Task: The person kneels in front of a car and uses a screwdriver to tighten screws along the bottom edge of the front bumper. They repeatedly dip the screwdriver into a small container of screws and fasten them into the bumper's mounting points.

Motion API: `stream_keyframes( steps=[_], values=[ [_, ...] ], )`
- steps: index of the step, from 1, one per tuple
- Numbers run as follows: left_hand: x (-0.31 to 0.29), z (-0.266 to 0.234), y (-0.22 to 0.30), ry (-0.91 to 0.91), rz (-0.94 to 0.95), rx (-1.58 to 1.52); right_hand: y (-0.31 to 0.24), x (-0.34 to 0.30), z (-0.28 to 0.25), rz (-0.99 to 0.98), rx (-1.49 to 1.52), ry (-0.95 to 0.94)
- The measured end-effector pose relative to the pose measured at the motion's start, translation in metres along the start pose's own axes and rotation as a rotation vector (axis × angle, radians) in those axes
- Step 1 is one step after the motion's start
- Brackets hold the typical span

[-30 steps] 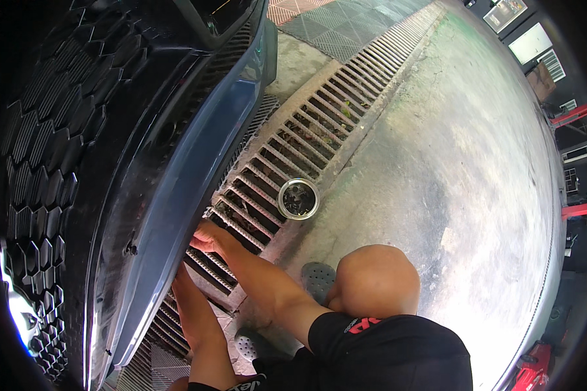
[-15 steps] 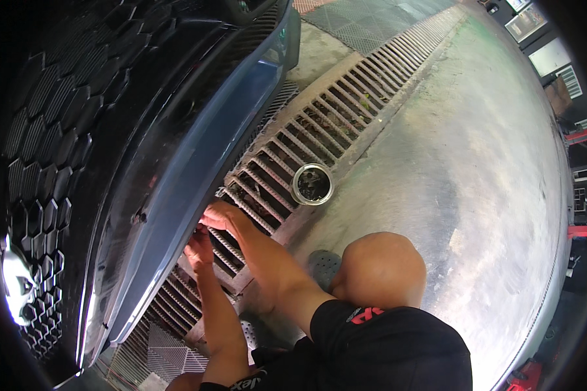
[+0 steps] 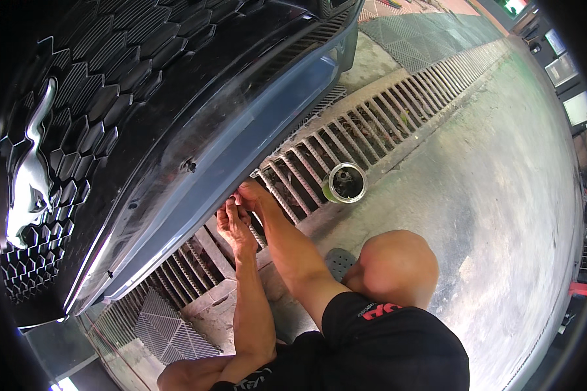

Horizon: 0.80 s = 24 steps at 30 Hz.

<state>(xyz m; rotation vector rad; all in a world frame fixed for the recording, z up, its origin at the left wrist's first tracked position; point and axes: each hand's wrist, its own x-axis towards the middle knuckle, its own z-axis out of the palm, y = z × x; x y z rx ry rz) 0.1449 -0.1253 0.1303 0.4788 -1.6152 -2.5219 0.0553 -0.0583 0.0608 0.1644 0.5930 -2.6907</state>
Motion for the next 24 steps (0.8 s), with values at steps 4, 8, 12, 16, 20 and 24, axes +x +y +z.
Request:
stream_keyframes(
  steps=[4,8,12,16,20,24],
  values=[
    [-0.005,0.003,0.008,0.02,-0.031,-0.069,0.013,-0.002,0.005,-0.007,0.044,0.088],
    [-0.003,0.004,0.0,-0.012,-0.104,-0.195,0.01,0.0,-0.012,0.057,0.016,0.094],
    [-0.007,0.0,0.003,-0.12,-0.212,-0.374,0.008,0.003,-0.022,0.145,-0.229,0.275],
    [-0.01,-0.015,0.009,-0.195,-0.252,-0.41,0.01,-0.012,-0.011,0.093,-0.187,0.252],
    [-0.007,-0.002,0.006,-0.199,-0.219,-0.415,0.005,-0.029,-0.011,0.062,-0.178,0.238],
    [-0.002,-0.018,0.0,-0.178,-0.171,-0.461,0.013,-0.036,-0.018,0.076,-0.253,0.24]
  ],
)
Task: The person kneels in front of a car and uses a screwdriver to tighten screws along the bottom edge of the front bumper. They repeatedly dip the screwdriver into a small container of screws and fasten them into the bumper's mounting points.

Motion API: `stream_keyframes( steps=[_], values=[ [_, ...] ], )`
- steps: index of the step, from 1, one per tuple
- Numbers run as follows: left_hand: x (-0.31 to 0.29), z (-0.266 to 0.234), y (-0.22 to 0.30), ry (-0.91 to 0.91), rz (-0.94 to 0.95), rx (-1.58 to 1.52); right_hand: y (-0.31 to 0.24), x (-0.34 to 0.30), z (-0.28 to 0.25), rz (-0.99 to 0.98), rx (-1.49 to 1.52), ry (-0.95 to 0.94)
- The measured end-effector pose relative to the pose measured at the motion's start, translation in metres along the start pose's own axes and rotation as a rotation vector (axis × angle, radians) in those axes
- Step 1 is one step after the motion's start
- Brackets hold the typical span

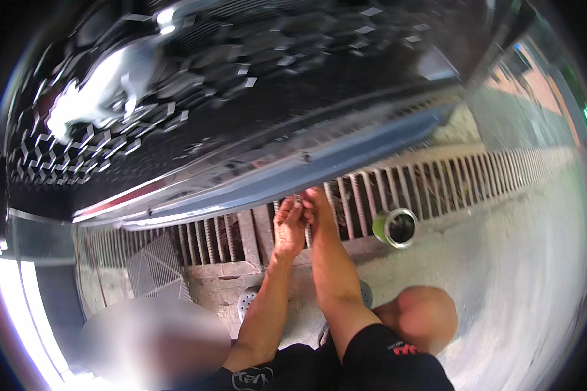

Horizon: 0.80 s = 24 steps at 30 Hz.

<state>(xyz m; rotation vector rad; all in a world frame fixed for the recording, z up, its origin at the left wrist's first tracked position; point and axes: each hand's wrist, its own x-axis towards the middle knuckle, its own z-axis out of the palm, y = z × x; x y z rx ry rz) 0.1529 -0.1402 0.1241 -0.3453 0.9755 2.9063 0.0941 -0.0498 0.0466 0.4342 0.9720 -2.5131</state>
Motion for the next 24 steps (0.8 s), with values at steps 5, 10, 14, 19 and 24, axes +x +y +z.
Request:
stream_keyframes(
  steps=[5,10,14,19,24],
  values=[
    [-0.005,0.005,0.012,-0.15,0.136,-0.125,-0.008,0.052,-0.061,0.091,-0.171,-0.089],
    [-0.012,0.001,0.02,-0.052,0.092,0.078,-0.003,0.063,-0.085,-0.182,-0.182,-0.217],
    [-0.007,-0.036,0.025,-0.088,0.211,-0.028,0.0,0.053,-0.032,-0.097,-0.037,-0.316],
    [0.004,-0.052,0.0,-0.348,0.436,-0.278,-0.013,0.051,-0.034,-0.148,-0.167,-0.549],
    [-0.004,-0.061,-0.031,-0.185,0.486,0.117,0.008,0.034,-0.042,-0.379,-0.69,-0.332]
  ],
)
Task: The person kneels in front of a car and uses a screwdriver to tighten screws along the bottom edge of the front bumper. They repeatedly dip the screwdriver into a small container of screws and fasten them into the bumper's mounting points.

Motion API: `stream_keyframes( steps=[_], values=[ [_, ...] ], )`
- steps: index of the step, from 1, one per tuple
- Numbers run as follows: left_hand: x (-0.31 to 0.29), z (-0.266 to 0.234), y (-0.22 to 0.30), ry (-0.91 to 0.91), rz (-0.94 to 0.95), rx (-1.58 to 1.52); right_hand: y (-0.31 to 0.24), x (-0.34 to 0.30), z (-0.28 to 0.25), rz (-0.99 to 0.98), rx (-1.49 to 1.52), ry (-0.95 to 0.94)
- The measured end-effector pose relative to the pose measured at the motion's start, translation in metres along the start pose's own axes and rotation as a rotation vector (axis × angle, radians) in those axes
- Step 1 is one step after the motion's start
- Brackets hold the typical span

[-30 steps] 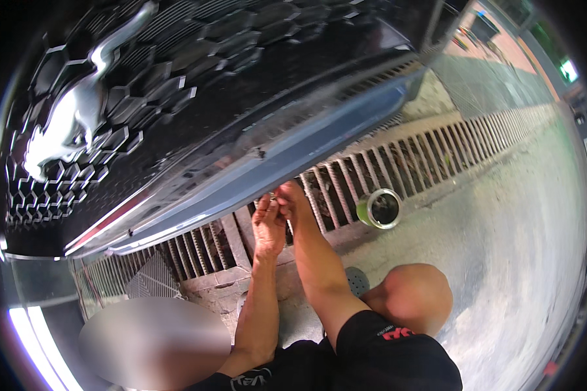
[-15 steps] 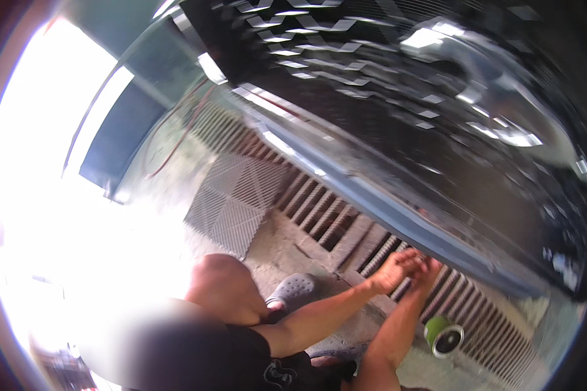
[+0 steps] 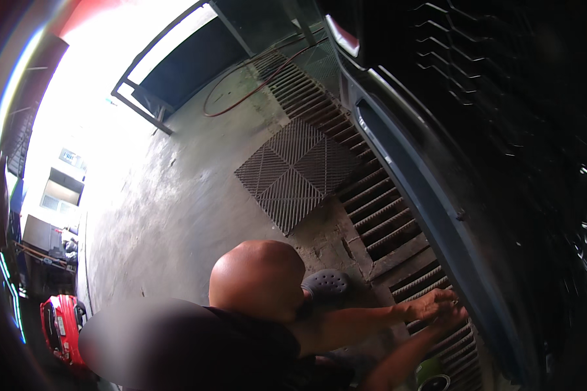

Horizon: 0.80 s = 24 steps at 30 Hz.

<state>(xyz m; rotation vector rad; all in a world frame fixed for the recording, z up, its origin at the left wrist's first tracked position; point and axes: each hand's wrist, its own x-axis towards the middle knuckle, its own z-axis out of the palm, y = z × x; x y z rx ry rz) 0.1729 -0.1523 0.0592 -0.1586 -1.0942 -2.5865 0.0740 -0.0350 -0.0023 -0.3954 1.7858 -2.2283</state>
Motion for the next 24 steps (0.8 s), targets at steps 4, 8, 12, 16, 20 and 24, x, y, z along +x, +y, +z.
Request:
stream_keyframes(
  steps=[4,8,12,16,20,24],
  values=[
    [0.023,0.02,0.025,-0.209,0.051,0.205,-0.013,0.006,-0.014,0.023,0.081,0.018],
    [0.014,0.033,0.025,-0.141,0.126,0.189,-0.011,-0.007,-0.008,0.074,0.123,-0.022],
    [0.024,0.049,0.037,-0.167,0.026,0.044,-0.018,0.0,-0.025,0.088,0.143,-0.038],
    [0.006,0.027,0.007,0.031,0.022,0.06,-0.015,-0.001,-0.013,0.11,0.207,-0.151],
    [0.016,0.041,0.03,0.003,-0.036,0.062,-0.005,0.002,-0.019,0.097,0.477,-0.107],
    [0.012,0.039,0.033,-0.01,-0.051,-0.104,0.016,-0.003,-0.025,0.077,0.798,-0.175]
  ],
)
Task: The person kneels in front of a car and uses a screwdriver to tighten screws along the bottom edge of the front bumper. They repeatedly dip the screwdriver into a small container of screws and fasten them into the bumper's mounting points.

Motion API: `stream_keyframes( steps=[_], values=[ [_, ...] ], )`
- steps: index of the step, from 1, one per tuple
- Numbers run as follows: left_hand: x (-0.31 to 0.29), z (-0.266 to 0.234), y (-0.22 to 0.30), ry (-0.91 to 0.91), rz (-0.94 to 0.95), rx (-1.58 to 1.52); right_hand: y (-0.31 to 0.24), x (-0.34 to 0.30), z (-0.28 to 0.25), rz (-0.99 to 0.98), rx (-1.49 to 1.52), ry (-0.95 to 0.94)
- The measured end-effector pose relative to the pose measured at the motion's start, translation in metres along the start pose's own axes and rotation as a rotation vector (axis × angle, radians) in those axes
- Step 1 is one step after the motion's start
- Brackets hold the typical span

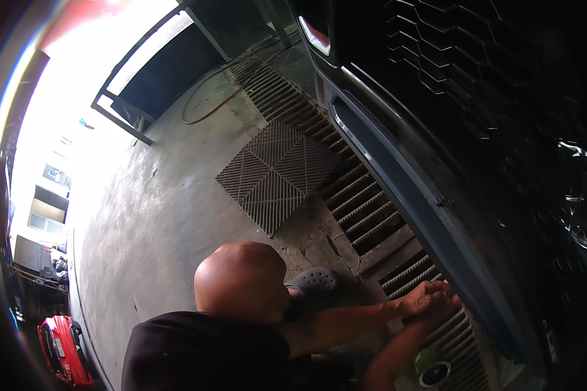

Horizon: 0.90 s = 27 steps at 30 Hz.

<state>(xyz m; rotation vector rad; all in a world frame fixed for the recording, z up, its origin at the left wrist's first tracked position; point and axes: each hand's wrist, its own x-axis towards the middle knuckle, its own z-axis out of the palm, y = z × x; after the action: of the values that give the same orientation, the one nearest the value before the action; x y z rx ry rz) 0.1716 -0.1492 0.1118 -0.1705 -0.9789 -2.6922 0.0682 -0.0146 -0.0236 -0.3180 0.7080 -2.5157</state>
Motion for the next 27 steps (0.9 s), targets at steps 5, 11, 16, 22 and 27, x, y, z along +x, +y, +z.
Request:
stream_keyframes(
  steps=[5,11,16,22,27],
  values=[
    [0.01,-0.016,0.006,0.011,0.068,0.107,0.002,0.019,0.001,0.045,0.334,-0.053],
    [0.019,-0.031,0.017,0.14,-0.012,-0.124,-0.001,0.042,0.055,0.047,0.425,0.105],
    [0.032,-0.02,0.018,-0.003,-0.177,-0.104,-0.019,0.061,0.003,0.037,0.316,-0.373],
    [-0.011,-0.076,0.0,0.111,0.063,-0.302,0.026,0.029,0.059,0.056,0.262,0.141],
    [0.042,-0.048,0.006,0.038,-0.059,-0.208,-0.012,0.045,0.024,-0.14,0.14,0.225]
  ],
)
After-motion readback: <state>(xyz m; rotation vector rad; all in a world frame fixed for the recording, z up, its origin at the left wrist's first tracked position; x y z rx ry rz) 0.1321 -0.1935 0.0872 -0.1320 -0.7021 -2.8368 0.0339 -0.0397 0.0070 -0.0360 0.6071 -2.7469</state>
